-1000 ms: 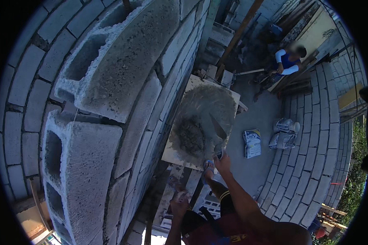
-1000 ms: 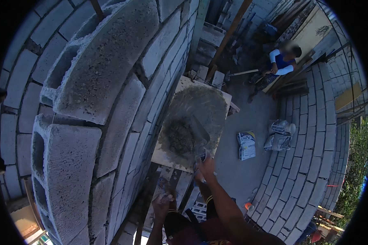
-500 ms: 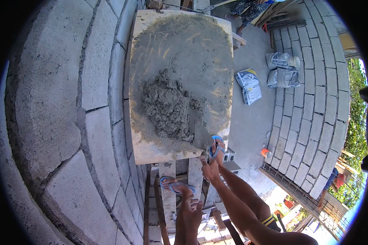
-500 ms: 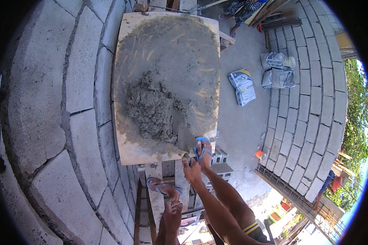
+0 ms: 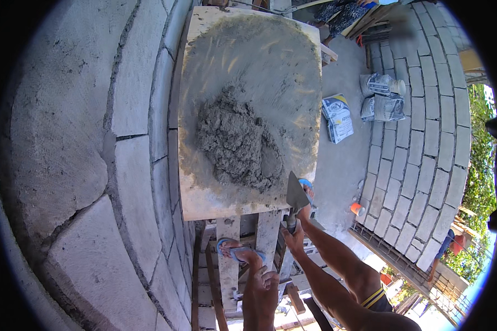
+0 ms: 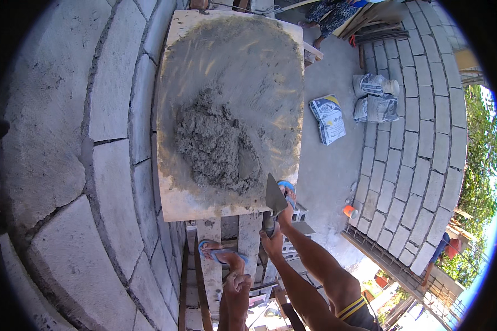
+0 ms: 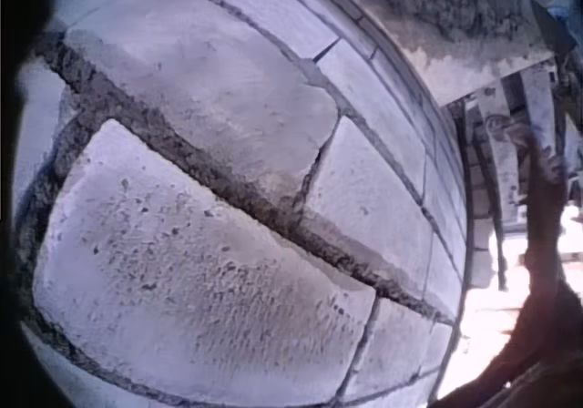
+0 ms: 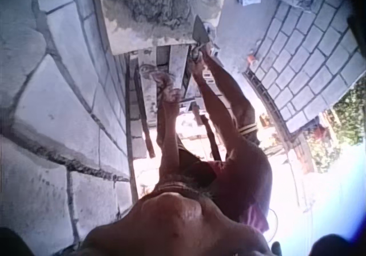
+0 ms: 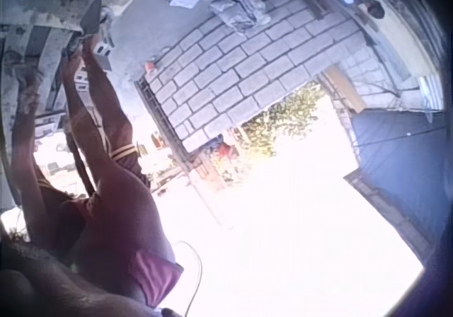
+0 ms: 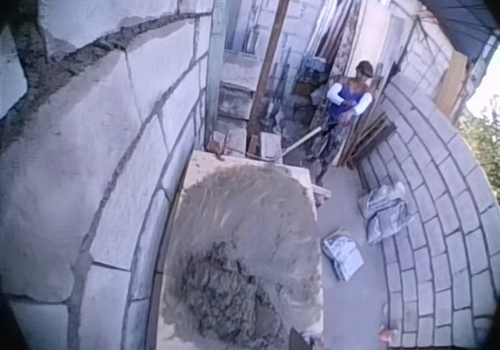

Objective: The person scoops mortar from a wooden board with a trowel and applies it into the hollows of a row of concrete blocks on a wall. The person repeatedly smooths and fills the block cavities with mortar while standing on scaffolding.

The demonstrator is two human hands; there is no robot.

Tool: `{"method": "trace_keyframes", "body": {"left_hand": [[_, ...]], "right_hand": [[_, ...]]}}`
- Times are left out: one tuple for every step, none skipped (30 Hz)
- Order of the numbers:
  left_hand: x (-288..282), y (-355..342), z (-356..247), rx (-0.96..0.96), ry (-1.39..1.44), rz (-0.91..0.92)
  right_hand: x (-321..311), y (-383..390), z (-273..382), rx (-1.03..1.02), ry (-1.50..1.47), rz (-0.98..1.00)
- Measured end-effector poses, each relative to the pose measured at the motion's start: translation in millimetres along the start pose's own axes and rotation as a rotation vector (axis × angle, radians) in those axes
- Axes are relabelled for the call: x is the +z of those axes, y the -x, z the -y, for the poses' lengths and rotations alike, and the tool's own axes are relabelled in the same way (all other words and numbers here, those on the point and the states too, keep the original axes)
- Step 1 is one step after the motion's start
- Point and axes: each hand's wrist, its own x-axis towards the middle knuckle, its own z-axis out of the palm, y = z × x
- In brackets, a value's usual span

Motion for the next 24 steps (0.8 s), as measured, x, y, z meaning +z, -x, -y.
{"method": "trace_keyframes", "body": {"left_hand": [[1.7, -1.1, -1.8, 0.031, 0.021, 0.015], [3.0, -2.6, -3.9, 0.047, 0.040, 0.016], [4.2, -4.0, -5.6, 0.008, 0.116, -0.014], [6.1, -3.8, -6.4, -0.066, 0.183, -0.023], [6.5, -6.3, -6.3, 0.028, 0.209, -0.074], [8.0, -6.1, -4.5, 0.076, 0.229, -0.100], [9.8, -7.2, -1.7, 0.126, 0.251, -0.124], [11.7, -8.3, 1.9, 0.099, 0.213, -0.138], [14.1, -8.7, 6.4, 0.096, 0.245, -0.135], [16.7, -10.0, 11.7, 0.109, 0.282, -0.132], [20.5, -12.6, 17.4, 0.213, 0.329, -0.106], [23.2, -16.8, 22.6, 0.289, 0.279, -0.138], [25.1, -22.1, 27.3, 0.279, 0.275, -0.154], [27.0, -26.5, 30.4, 0.340, 0.270, -0.145], [28.8, -28.6, 33.1, 0.405, 0.273, -0.141], [30.3, -28.3, 33.4, 0.377, 0.310, -0.137], [30.1, -23.3, 33.4, 0.351, 0.354, -0.138], [31.4, -15.2, 31.7, 0.242, 0.383, -0.145], [29.3, -8.4, 24.8, 0.390, 0.338, -0.194], [24.7, 9.1, 22.5, 0.427, 0.271, -0.253], [24.5, 35.5, 23.0, 0.409, 0.211, -0.313], [21.1, 58.7, 20.0, 0.496, 0.054, -0.369], [12.2, 77.2, 13.3, 0.548, -0.108, -0.431], [-0.3, 95.7, 8.1, 0.569, -0.270, -0.506]], "right_hand": [[0.3, 13.5, 0.9, 0.280, -0.140, 0.007], [5.3, 12.9, 6.5, 0.266, -0.242, 0.086], [9.5, 9.6, 15.5, 0.395, -0.251, 0.122], [21.8, -11.6, 28.3, 0.247, -0.159, 0.177], [36.2, -38.9, 42.7, 0.225, -0.303, 0.251], [46.4, -66.4, 56.5, 0.215, -0.446, 0.338], [49.8, -93.5, 69.2, 0.205, -0.412, 0.343], [48.8, -113.5, 81.2, 0.069, -0.472, 0.379], [39.5, -123.1, 90.5, 0.144, -0.401, 0.381], [25.3, -129.7, 101.3, 0.132, -0.378, 0.407], [7.9, -131.4, 113.6, 0.119, -0.339, 0.388], [-11.6, -124.5, 126.3, 0.071, -0.337, 0.451], [-32.2, -112.6, 141.0, -0.030, -0.348, 0.464], [-55.0, -97.1, 157.0, -0.034, -0.202, 0.415], [-72.9, -83.5, 176.8, -0.093, -0.049, 0.349], [-103.0, -64.9, 195.5, -0.150, -0.189, 0.413], [-124.2, -50.6, 217.2, -0.258, -0.091, 0.345], [-155.0, -34.9, 237.3, -0.513, 0.014, 0.282], [-183.4, -21.0, 257.5, -0.438, 0.111, 0.295], [-212.6, -9.5, 275.5, -0.506, 0.118, 0.361], [-245.5, 0.8, 291.5, -0.289, 0.075, 0.457], [-271.2, 6.3, 307.2, -0.310, 0.190, 0.463], [-299.2, 9.7, 321.6, -0.353, 0.154, 0.536], [-321.1, 10.3, 335.3, -0.439, 0.076, 0.621]]}}
